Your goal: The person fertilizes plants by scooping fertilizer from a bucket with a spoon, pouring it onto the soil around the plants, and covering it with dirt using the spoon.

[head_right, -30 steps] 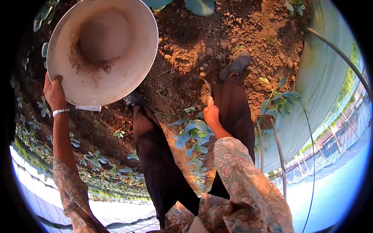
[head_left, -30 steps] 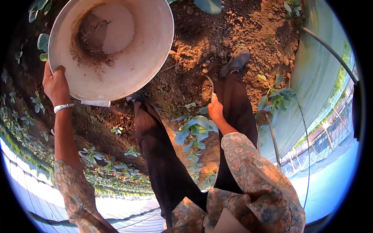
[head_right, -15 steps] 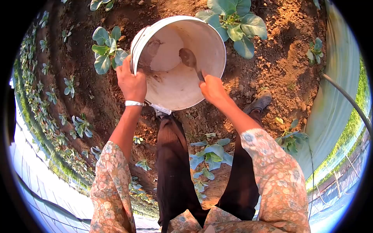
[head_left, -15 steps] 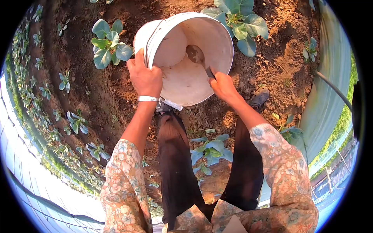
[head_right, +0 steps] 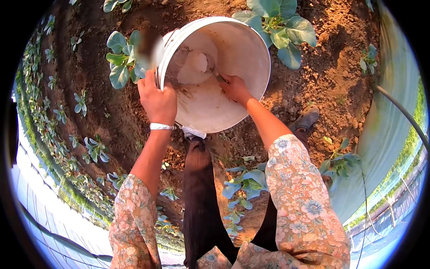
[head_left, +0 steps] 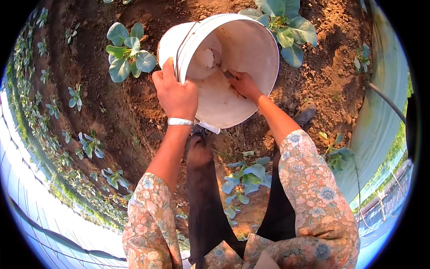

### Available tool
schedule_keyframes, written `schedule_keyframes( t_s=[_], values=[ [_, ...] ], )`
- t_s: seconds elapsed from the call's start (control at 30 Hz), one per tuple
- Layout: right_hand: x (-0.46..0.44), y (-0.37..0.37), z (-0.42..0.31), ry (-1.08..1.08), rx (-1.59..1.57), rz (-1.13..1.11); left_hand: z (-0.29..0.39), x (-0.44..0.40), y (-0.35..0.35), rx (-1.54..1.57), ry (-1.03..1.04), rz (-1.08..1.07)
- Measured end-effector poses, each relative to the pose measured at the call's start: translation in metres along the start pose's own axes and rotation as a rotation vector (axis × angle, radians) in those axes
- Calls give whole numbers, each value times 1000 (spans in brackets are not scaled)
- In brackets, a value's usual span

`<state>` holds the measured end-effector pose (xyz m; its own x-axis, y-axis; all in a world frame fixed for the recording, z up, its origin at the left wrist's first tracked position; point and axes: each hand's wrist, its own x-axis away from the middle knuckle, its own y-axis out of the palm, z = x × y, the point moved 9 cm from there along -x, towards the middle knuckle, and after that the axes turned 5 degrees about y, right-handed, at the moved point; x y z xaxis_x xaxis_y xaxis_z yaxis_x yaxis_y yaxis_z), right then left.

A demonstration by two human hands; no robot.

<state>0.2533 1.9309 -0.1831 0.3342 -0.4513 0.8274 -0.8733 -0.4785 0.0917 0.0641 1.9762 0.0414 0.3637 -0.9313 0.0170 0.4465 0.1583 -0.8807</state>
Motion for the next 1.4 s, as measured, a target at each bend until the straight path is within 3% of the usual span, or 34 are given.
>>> schedule_keyframes(
  t_s=[0.27, 0.5, 0.63, 0.77, 0.8, 0.87, 0.93, 1.03, 1.13, 1.2, 1.23, 1.3, 1.37, 1.4],
  values=[
    [164, -44, -2, 90, -265, -94, 3, 0, 4, -87, 18, -28],
    [268, -108, 65, 171, -386, 111, -28, -23, -5, -170, 57, -35],
    [246, -133, 110, 182, -298, 241, -33, -31, -8, -183, 90, -58],
    [160, -148, 161, 250, 7, 376, -29, -25, -7, -160, 30, -61],
    [139, -160, 193, 125, 139, 481, -29, -21, -8, -164, 32, -71],
    [114, -191, 248, 162, 177, 626, -28, -24, -6, -159, 50, -65],
    [149, -221, 180, 90, 304, 768, -35, -26, -7, -138, 15, -65],
    [134, -279, 182, 199, 436, 889, -42, -26, -5, -100, -31, -103],
    [72, -315, 194, 496, 444, 748, -39, -24, -3, 20, -66, -101],
    [31, -293, 207, 447, 440, 865, -39, -22, 1, 63, -69, -110],
    [8, -268, 242, 414, 197, 982, -38, -22, 2, 68, -53, -104],
    [11, -215, 237, 431, -409, 931, -37, -22, 0, 58, -65, -104],
    [60, -177, 198, 425, -484, 701, -36, -24, -1, 4, -13, -108],
    [70, -178, 187, 358, -202, 634, -38, -26, -1, -20, 11, -95]
  ],
)
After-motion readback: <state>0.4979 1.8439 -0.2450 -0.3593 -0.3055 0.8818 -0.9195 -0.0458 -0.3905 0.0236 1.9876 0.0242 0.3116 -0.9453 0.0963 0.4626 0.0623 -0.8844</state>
